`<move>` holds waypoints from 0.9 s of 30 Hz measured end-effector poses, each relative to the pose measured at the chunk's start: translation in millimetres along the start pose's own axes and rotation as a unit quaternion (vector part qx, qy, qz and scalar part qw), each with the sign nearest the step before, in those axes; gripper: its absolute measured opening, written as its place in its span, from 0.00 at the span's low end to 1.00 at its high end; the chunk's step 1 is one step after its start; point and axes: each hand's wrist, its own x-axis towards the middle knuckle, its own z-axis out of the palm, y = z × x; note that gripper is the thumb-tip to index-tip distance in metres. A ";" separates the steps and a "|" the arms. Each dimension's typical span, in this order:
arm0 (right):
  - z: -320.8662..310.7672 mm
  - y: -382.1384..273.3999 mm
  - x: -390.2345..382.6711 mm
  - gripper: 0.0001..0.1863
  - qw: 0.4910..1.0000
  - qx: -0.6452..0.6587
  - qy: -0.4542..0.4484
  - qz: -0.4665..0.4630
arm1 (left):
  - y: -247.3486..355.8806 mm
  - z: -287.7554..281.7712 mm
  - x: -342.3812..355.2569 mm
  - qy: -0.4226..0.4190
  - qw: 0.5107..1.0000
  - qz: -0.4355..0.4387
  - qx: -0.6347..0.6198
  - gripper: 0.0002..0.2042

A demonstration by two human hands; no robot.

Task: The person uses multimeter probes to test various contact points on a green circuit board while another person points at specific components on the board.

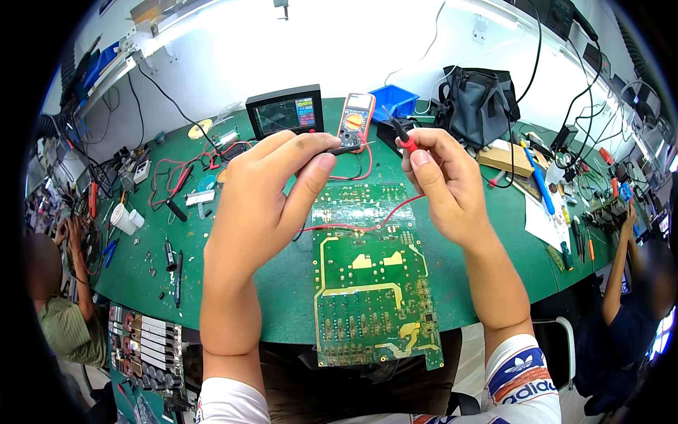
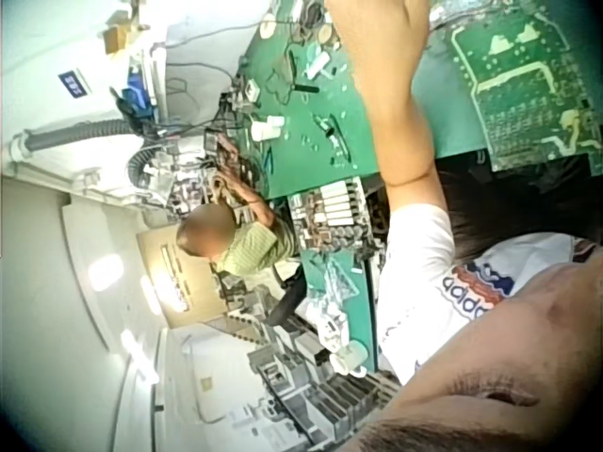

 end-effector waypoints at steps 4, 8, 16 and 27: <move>-2.0 6.1 2.6 0.13 0.995 -0.053 -0.008 -0.089 | 10.2 -3.0 -4.7 0.056 0.998 0.015 0.030 0.07; -1.5 4.6 1.4 0.11 0.987 -0.092 -0.006 -0.129 | 15.0 -6.6 -7.4 0.102 0.991 0.048 0.071 0.08; 1.9 -1.1 0.1 0.09 0.976 -0.069 0.022 -0.206 | 21.5 -14.5 -9.3 0.117 0.984 0.112 0.078 0.10; -0.2 -9.1 -4.4 0.09 0.974 -0.096 0.005 -0.205 | 25.6 -13.3 -11.0 0.118 0.986 0.105 0.053 0.10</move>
